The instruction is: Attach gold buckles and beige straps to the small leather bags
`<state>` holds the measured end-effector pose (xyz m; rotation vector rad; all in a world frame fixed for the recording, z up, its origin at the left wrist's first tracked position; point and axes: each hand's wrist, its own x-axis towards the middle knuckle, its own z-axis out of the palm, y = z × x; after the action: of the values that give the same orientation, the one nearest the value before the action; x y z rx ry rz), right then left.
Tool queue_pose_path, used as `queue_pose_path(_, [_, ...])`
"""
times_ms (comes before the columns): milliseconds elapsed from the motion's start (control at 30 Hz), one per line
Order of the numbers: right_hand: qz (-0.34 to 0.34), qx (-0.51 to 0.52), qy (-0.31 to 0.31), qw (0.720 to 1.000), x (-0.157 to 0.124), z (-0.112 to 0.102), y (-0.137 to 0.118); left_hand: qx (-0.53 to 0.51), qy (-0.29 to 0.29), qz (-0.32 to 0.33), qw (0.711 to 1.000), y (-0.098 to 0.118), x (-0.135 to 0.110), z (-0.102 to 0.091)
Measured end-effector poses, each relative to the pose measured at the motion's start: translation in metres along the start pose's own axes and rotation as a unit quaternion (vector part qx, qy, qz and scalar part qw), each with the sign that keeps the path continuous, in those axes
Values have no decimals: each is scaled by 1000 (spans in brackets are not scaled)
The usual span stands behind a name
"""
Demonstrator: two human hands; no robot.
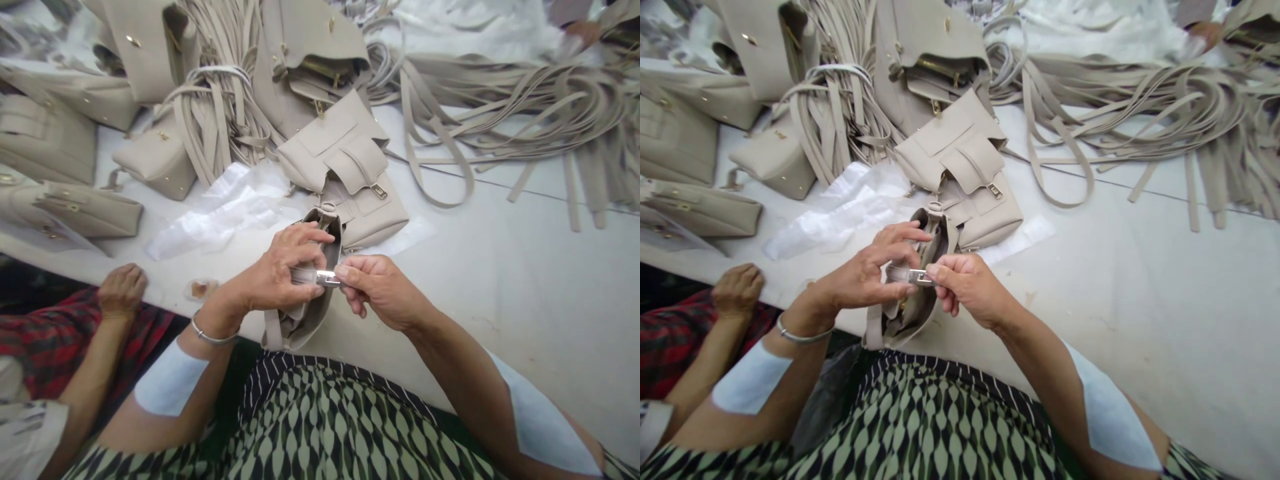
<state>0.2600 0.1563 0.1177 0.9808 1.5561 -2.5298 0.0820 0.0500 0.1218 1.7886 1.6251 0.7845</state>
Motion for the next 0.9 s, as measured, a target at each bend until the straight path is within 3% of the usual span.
queue_pose_path(133, [-13,-53,-23,998,5,-10,-17,16,-36,7,999,-2,11,-15])
queue_pose_path(267, [-4,-74,-30,997,10,-15,-24,0,-47,13,999,-7,19,-13])
queue_pose_path(433, [8,-19,5,1000,31,-24,-13,-59,-76,12,995,-25,36,-7])
queue_pose_path(600, [28,26,14,999,50,-37,-11,-99,-123,25,987,-41,53,-16])
queue_pose_path(733, [24,8,-5,1000,56,-43,-25,-174,-171,-6,970,-42,63,-21])
queue_pose_path(900, [-33,-34,34,998,60,-39,-34,-290,-135,-71,945,-43,62,-12])
